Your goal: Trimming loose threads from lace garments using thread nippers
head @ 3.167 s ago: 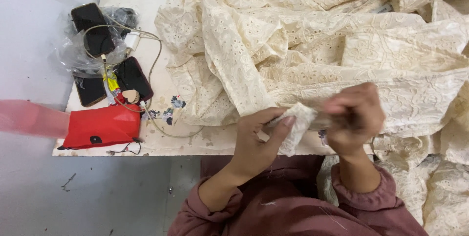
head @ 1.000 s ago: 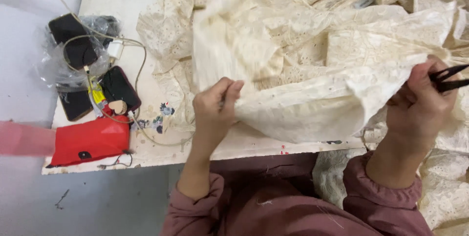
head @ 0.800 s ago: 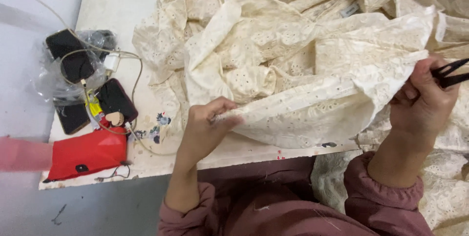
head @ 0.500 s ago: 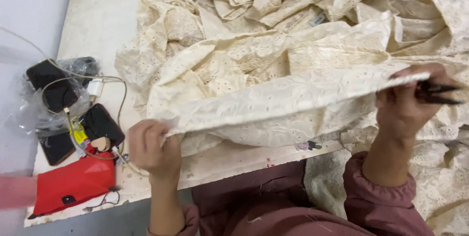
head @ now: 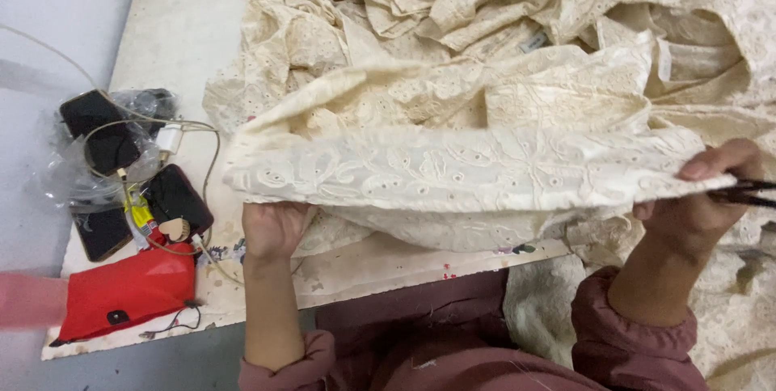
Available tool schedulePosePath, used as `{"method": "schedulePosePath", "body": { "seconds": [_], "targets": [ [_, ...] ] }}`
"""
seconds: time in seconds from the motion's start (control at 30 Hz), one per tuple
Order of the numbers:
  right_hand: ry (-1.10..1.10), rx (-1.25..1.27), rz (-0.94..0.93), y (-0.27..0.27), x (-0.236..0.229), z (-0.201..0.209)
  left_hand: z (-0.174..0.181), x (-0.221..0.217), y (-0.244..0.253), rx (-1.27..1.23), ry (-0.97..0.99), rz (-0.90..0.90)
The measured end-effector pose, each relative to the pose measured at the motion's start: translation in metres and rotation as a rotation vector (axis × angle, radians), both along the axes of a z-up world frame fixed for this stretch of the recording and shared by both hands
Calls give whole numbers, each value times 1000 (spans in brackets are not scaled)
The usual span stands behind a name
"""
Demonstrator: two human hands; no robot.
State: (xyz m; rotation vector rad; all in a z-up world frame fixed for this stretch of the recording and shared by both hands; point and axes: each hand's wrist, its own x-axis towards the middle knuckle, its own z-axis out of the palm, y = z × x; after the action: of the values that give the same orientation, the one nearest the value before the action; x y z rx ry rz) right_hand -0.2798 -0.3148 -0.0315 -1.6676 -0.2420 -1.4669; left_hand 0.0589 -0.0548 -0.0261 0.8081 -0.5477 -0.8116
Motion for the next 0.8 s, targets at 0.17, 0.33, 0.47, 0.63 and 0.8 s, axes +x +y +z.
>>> {"method": "schedulePosePath", "body": {
  "seconds": [0.17, 0.33, 0.47, 0.63, 0.8],
  "targets": [
    [189, 516, -199, -34, 30, 12, 27, 26, -31, -69, -626, 834],
    [231, 534, -344, -181, -32, -83, -7, 31, -37, 44, -1093, 1197],
    [303, 824, -300, -171, -22, -82, -31, -14, -48, -5, -1673, 980],
    [232, 837, -358, -147, -11, -68, -49, -45, -62, -38, -1830, 880],
    [394, 833, -429, -99, 4, -22, -37, -37, -91, 90, -1984, 1018]
  ]
}}
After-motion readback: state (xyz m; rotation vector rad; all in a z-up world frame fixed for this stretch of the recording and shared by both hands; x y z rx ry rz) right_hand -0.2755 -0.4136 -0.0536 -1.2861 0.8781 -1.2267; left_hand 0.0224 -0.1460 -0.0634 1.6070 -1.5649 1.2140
